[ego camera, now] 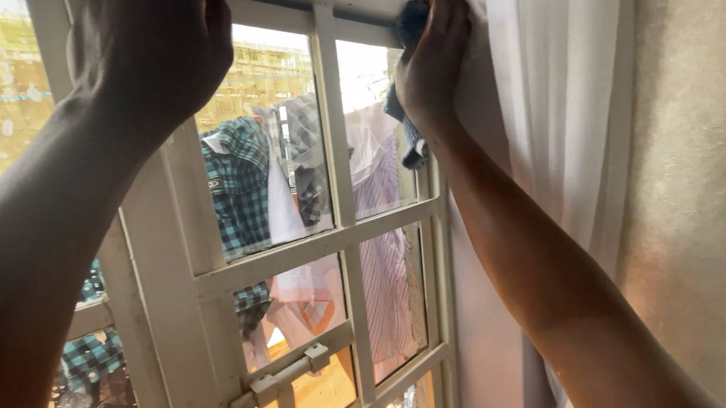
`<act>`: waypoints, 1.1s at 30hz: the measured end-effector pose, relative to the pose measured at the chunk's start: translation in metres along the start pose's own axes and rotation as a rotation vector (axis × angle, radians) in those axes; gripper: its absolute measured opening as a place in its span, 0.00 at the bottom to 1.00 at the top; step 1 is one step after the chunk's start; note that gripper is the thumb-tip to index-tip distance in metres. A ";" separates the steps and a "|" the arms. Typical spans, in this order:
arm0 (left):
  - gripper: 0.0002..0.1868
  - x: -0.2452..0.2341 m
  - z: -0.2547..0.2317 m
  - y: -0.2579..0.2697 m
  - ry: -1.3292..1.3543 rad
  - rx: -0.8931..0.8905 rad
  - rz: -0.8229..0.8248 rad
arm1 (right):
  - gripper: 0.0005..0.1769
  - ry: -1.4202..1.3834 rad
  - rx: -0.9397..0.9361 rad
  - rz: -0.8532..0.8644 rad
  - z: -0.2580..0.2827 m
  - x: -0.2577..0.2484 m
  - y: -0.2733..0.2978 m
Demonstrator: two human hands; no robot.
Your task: The person wipes the interior surface of a multi-pane window using a cloth. They systematically clean each pane and the white frame, moving from the upper left toward the lower right. The view outside shows hanging laundry and a wall.
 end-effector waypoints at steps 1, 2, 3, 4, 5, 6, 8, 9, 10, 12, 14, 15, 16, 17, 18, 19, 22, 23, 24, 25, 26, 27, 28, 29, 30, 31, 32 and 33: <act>0.07 -0.002 0.002 0.000 0.012 -0.026 0.013 | 0.37 -0.028 -0.038 -0.017 0.006 0.002 0.000; 0.07 -0.001 0.004 0.000 0.003 -0.028 0.013 | 0.37 -0.036 -0.039 -0.018 0.009 0.002 0.010; 0.06 -0.003 0.002 -0.001 0.009 0.010 -0.022 | 0.34 -0.060 -0.031 -0.049 0.010 -0.002 0.018; 0.06 -0.005 -0.002 -0.002 0.015 0.048 -0.056 | 0.31 -0.084 -0.022 -0.080 0.011 -0.006 0.027; 0.06 -0.003 0.002 -0.002 0.015 0.049 -0.057 | 0.31 -0.084 -0.022 -0.082 0.017 -0.003 0.022; 0.06 -0.001 0.004 -0.003 -0.026 0.060 -0.075 | 0.20 -0.169 0.040 -0.125 0.016 -0.004 0.018; 0.06 0.003 0.001 -0.001 -0.048 0.067 -0.092 | 0.15 -0.236 0.100 -0.160 0.020 -0.007 0.011; 0.06 0.001 0.001 -0.001 -0.030 0.065 -0.080 | 0.13 -0.350 0.207 -0.150 0.022 -0.002 0.007; 0.06 0.000 0.001 -0.001 -0.012 0.063 -0.068 | 0.12 -0.463 0.313 -0.137 0.024 0.005 0.004; 0.05 0.000 0.001 -0.003 -0.013 0.045 -0.070 | 0.12 -0.428 0.135 -0.074 0.068 -0.006 0.011; 0.05 -0.002 0.007 -0.002 -0.026 0.021 -0.068 | 0.14 -0.403 -0.043 -0.007 0.096 -0.009 0.017; 0.07 -0.003 0.003 0.000 0.003 0.069 -0.095 | 0.16 -0.494 -0.116 0.060 0.096 -0.009 0.021; 0.09 -0.004 -0.002 0.002 0.033 0.116 -0.122 | 0.19 -0.585 -0.190 0.126 0.097 -0.010 0.026; 0.09 -0.005 -0.005 0.000 0.035 0.118 -0.121 | 0.19 -0.584 -0.188 0.126 0.086 -0.014 0.028; 0.07 -0.004 -0.005 -0.002 0.036 0.086 -0.105 | 0.19 -0.488 -0.204 0.116 0.078 -0.019 0.031; 0.07 -0.006 -0.001 -0.002 0.027 0.048 -0.088 | 0.20 -0.404 -0.224 0.110 0.073 -0.020 0.035; 0.06 0.000 0.002 -0.003 0.027 -0.007 -0.028 | 0.20 -0.333 0.019 0.011 0.036 -0.007 0.042; 0.06 0.001 0.003 -0.002 0.029 -0.004 -0.029 | 0.20 -0.331 0.019 0.008 0.053 -0.020 0.049; 0.07 -0.001 0.001 -0.002 0.053 0.032 -0.056 | 0.24 -0.510 -0.048 0.122 0.080 -0.024 0.057; 0.08 -0.003 -0.001 0.001 0.078 0.066 -0.082 | 0.29 -0.689 -0.116 0.240 0.108 -0.030 0.069; 0.08 0.000 0.000 0.001 0.080 0.065 -0.081 | 0.29 -0.687 -0.115 0.241 0.099 -0.030 0.071; 0.06 -0.001 0.001 0.002 0.054 0.086 -0.107 | 0.24 -0.696 -0.078 0.324 0.091 -0.021 0.077; 0.05 -0.002 0.001 0.003 0.027 0.108 -0.134 | 0.25 -0.705 -0.042 0.408 0.083 -0.012 0.083; 0.05 -0.005 -0.001 0.003 0.026 0.108 -0.134 | 0.25 -0.705 -0.043 0.407 0.068 0.008 0.076; 0.04 -0.006 0.000 0.002 0.046 0.089 -0.126 | 0.23 -0.460 0.071 0.206 0.032 0.015 0.063; 0.04 -0.008 0.001 0.003 0.064 0.069 -0.116 | 0.24 -0.215 0.182 0.008 0.002 0.017 0.056; 0.04 -0.006 0.003 0.002 0.061 0.068 -0.115 | 0.24 -0.217 0.183 0.009 0.017 0.018 0.050; 0.05 -0.008 0.002 0.003 0.057 0.095 -0.159 | 0.25 -0.297 0.140 -0.044 0.036 0.015 0.042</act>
Point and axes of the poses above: each hand's wrist, its own y-axis away from the middle knuckle, its own x-axis out of the palm, z = x × y, the point moved 10 cm from there along -y, towards the middle knuckle, and after that the axes turned 1 degree about -z, right-handed, at the moved point
